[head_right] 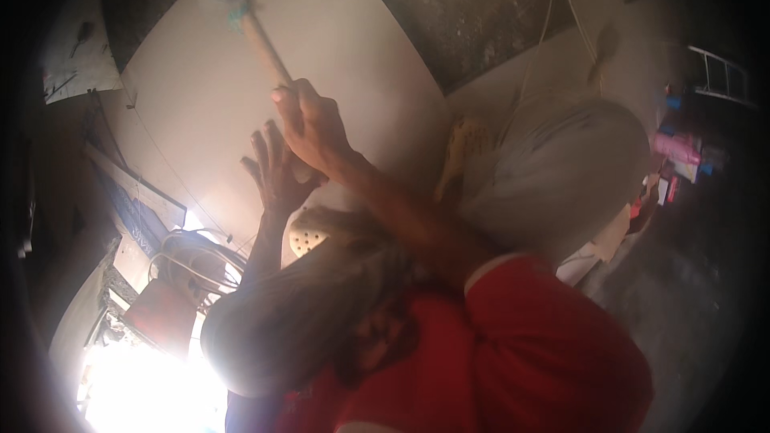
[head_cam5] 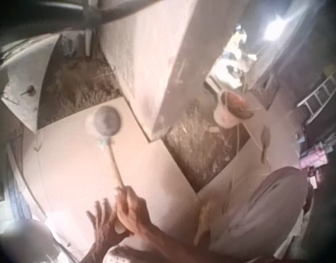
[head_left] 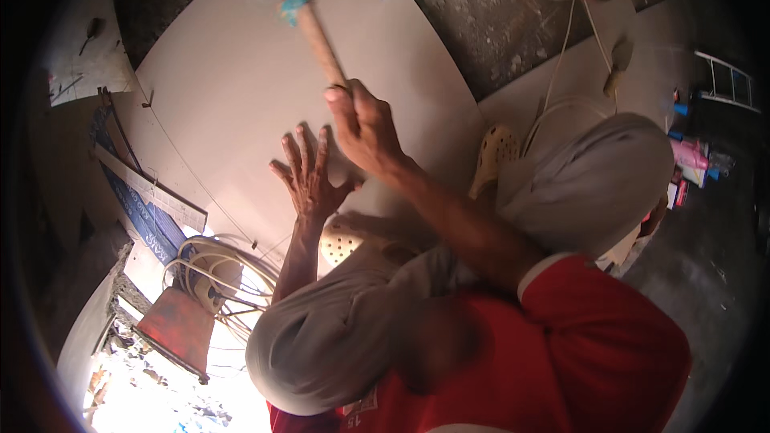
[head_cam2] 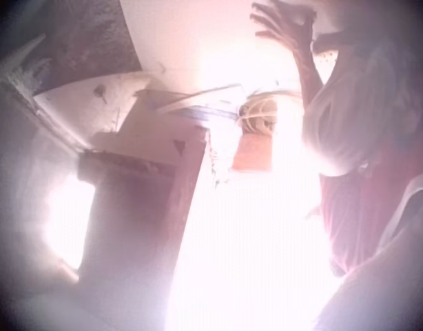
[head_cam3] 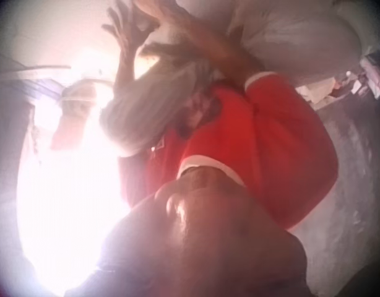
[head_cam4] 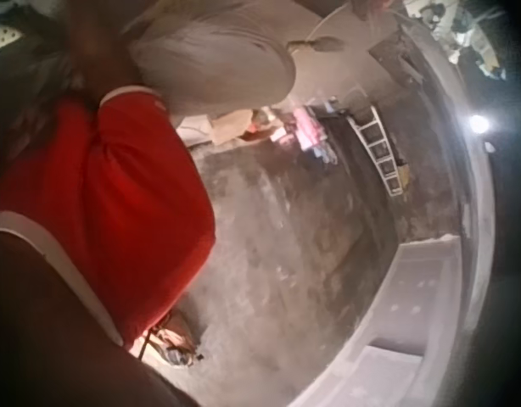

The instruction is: The person places a large tile on the floor, taps it with a rubber mallet to seat it, and inserts plastic tile spacers between adjacent tiles. The person repeats this process for multiple tiles, adjusting positions and tapping them into place.

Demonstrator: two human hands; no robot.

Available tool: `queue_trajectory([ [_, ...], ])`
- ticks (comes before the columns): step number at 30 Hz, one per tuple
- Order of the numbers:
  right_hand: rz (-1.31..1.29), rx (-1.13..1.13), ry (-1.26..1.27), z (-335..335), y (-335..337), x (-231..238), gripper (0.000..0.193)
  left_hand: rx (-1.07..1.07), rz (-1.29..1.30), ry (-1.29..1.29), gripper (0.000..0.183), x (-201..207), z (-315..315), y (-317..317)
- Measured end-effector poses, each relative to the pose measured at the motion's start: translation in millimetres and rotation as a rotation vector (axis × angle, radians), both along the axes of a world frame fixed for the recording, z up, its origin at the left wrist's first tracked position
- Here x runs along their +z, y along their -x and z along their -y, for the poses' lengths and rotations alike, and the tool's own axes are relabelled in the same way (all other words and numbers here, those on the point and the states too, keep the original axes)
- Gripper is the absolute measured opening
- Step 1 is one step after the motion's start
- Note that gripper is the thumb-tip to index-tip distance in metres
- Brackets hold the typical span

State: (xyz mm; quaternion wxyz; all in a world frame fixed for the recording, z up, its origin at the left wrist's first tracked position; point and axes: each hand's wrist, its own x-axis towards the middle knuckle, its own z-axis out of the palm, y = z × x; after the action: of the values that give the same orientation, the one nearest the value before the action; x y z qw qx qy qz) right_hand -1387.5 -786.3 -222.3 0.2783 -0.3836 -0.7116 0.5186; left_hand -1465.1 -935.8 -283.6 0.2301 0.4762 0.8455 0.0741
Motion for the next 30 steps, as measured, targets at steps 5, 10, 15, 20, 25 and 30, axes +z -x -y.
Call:
queue_trajectory([
  [5,-0.263,-0.226,0.055,5.0,-2.3,-28.4,0.031,-0.002,-0.016,-0.049,0.138,-0.9,5.4,-2.0],
  [10,0.213,-0.098,0.127,9.3,0.9,-37.3,0.033,0.024,-0.007,-0.056,0.139,-1.1,2.3,-1.4],
  [15,-0.171,-0.136,0.158,-20.8,-24.3,4.7,0.039,0.049,0.021,0.038,0.142,4.8,-1.3,-1.7],
  [20,-0.395,-0.363,0.087,-10.6,-15.2,-13.9,0.038,0.039,0.007,-0.015,0.139,10.9,0.2,-2.3],
  [25,0.080,-0.162,0.255,-8.2,-11.6,-15.7,0.044,0.047,0.019,0.004,0.140,10.2,-3.9,1.4],
  [30,-0.396,-0.276,0.203,-21.3,-30.9,6.0,0.043,0.040,0.074,0.093,0.144,6.8,-2.1,1.8],
])
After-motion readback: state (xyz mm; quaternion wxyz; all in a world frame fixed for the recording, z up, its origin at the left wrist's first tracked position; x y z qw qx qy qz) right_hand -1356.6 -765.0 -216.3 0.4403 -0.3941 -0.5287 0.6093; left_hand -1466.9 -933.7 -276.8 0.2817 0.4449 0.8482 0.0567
